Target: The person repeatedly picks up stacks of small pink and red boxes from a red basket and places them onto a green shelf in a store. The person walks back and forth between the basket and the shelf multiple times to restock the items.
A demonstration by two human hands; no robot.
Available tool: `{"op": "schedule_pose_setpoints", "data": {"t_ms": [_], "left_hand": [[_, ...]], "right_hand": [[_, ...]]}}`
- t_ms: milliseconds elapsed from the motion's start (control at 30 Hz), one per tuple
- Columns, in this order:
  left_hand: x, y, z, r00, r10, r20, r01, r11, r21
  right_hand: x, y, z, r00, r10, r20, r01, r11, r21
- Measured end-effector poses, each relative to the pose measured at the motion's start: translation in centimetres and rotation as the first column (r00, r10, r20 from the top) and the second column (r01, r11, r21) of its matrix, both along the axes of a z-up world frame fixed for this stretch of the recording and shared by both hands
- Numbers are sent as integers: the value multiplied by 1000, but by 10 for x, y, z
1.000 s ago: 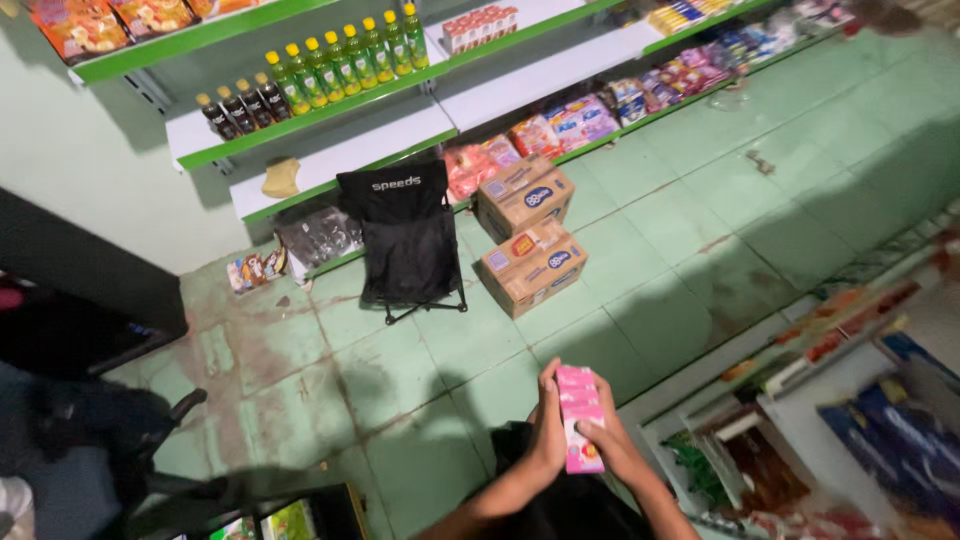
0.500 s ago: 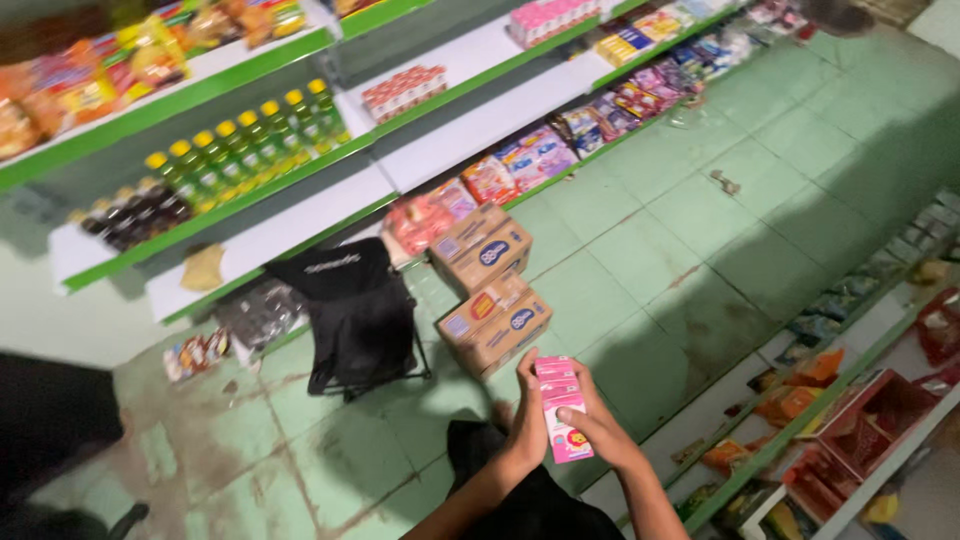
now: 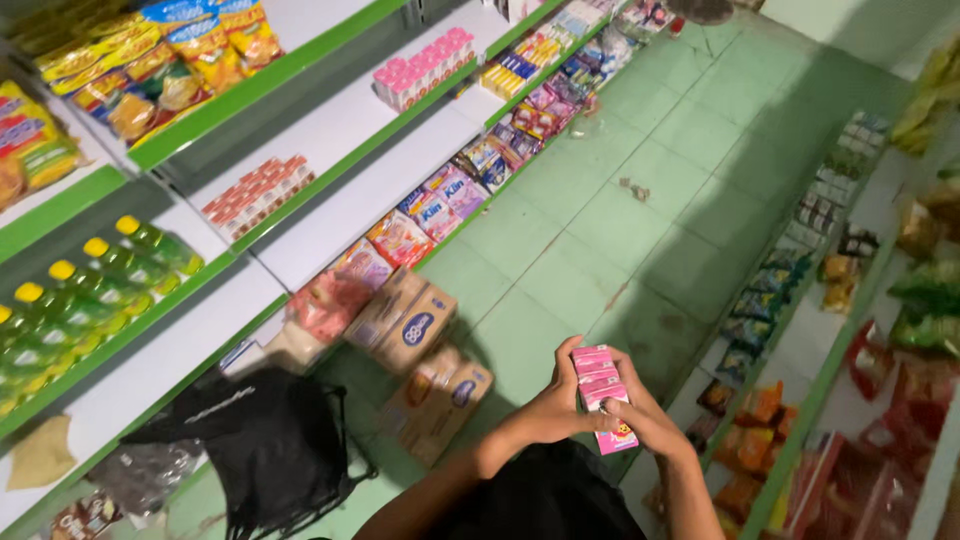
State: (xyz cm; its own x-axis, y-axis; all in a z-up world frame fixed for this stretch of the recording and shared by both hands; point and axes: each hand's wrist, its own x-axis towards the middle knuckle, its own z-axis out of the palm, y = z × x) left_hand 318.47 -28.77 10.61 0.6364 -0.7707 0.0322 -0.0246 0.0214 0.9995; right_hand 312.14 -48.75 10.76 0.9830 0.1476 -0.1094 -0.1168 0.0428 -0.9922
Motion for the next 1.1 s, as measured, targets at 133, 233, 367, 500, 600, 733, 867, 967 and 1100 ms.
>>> {"op": "schedule_pose_setpoints", "data": {"t_ms": [133, 233, 367, 500, 600, 733, 867, 967, 1100], "left_hand": [[61, -24, -7, 995, 21, 98, -32, 994, 104], [110, -46, -19, 991, 114, 63, -114, 993, 4], [181, -62, -27, 967, 209, -143, -211, 978, 3], [259, -90, -26, 903, 430, -14, -429, 901, 63], [302, -101, -23, 859, 494, 131, -508, 853, 116], [354, -109, -23, 781, 546, 302, -600, 790, 124], [383, -95, -42, 725, 626, 288, -680, 718, 148], [419, -70, -76, 614, 585, 529, -741, 659, 130], [507, -20, -124, 463, 399, 791, -782, 605, 152]], "right_hand": [[58, -14, -27, 998, -51, -43, 55, 992, 109], [116, -37, -48, 998, -27, -64, 37, 987, 159], [205, -68, -75, 988, 114, 102, -127, 983, 130], [313, -92, -66, 951, 305, 43, -308, 946, 97], [379, -115, -43, 918, 391, -67, -390, 921, 26], [467, -124, -23, 812, 583, 13, -582, 812, -57], [539, -106, -15, 654, 749, -110, -740, 603, -298], [594, -72, -14, 558, 830, -23, -799, 529, -286], [673, -20, -8, 441, 890, 113, -757, 437, -485]]}}
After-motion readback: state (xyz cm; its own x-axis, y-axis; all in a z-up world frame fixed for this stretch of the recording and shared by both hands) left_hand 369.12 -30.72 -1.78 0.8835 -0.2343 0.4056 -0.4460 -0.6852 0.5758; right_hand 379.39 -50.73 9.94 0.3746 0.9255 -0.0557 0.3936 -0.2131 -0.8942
